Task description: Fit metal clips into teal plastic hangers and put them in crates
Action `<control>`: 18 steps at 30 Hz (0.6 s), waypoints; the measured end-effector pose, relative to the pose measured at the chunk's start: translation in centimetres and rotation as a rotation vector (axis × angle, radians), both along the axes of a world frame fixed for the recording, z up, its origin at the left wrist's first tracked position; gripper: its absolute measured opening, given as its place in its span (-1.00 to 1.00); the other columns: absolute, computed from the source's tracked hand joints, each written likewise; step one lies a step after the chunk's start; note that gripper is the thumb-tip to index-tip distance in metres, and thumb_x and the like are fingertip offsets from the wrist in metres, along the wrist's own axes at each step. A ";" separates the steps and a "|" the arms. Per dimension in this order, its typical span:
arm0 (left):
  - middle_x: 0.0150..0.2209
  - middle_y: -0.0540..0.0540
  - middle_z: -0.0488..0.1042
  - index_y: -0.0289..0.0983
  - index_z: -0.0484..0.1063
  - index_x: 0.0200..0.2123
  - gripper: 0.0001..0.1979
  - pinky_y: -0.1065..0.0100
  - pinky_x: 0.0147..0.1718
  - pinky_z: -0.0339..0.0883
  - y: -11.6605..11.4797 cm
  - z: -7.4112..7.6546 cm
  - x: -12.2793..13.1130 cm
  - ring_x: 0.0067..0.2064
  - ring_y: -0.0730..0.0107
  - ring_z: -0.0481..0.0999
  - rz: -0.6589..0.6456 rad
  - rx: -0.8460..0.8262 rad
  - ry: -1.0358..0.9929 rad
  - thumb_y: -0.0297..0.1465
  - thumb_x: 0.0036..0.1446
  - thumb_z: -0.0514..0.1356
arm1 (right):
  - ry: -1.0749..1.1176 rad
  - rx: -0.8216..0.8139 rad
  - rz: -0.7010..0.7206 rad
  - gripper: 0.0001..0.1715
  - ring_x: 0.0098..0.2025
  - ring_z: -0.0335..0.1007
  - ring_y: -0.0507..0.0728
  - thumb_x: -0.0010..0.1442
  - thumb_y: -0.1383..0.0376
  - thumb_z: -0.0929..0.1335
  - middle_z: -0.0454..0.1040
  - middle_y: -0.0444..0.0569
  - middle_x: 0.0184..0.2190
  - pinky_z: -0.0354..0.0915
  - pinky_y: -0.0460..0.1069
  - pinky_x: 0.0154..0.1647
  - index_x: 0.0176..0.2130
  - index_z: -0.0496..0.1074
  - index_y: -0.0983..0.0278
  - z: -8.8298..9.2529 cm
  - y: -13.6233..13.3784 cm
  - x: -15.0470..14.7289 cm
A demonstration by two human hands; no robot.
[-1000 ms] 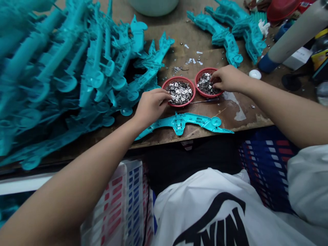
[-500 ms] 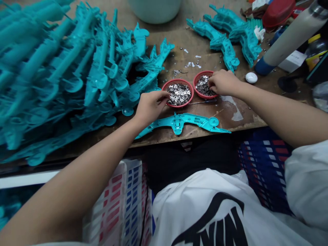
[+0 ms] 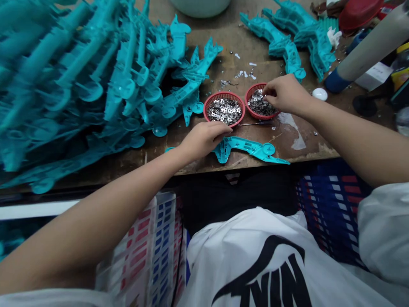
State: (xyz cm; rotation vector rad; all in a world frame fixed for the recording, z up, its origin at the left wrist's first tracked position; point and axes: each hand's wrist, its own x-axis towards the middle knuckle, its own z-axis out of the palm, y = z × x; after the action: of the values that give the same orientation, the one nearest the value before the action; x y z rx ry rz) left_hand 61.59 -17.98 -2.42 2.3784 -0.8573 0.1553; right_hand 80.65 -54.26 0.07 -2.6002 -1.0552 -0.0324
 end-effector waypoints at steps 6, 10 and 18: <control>0.24 -0.30 0.89 -0.22 0.78 0.32 -0.61 0.17 0.18 0.76 -0.9 -1.1 -1.2 0.21 0.04 0.93 -0.115 0.167 -0.068 -0.47 0.70 0.18 | 0.029 -0.015 0.080 -0.64 0.06 0.81 0.52 0.60 0.16 0.47 0.89 0.20 -0.03 0.64 0.35 0.22 0.15 0.89 0.13 0.5 1.1 -1.2; 0.30 -0.26 0.86 -0.17 0.72 0.41 -0.54 0.25 0.02 0.72 -1.4 -0.9 -1.9 0.08 0.12 0.94 -0.221 0.441 -0.121 -0.53 0.62 0.22 | 0.046 -0.034 0.202 -0.63 0.02 0.78 0.44 0.63 0.20 0.44 0.89 0.12 -0.06 0.61 0.28 0.17 0.14 0.89 0.14 2.3 2.8 -5.3; 0.29 -0.25 0.86 -0.23 0.75 0.35 -0.56 0.22 -0.05 0.69 -0.9 -0.2 -1.0 0.02 0.12 0.92 -0.245 0.581 -0.177 -0.59 0.62 0.19 | 0.232 -0.137 0.427 -0.69 -0.05 0.71 0.26 0.56 0.41 0.47 0.86 0.04 -0.04 0.51 0.15 0.13 0.11 0.85 0.21 3.2 6.0 -10.9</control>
State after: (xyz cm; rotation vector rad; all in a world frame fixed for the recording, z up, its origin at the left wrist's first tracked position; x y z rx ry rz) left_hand 60.58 -18.87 -2.63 2.7825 -1.4273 0.0164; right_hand 69.77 -48.28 3.30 -2.3603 -1.5379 0.4440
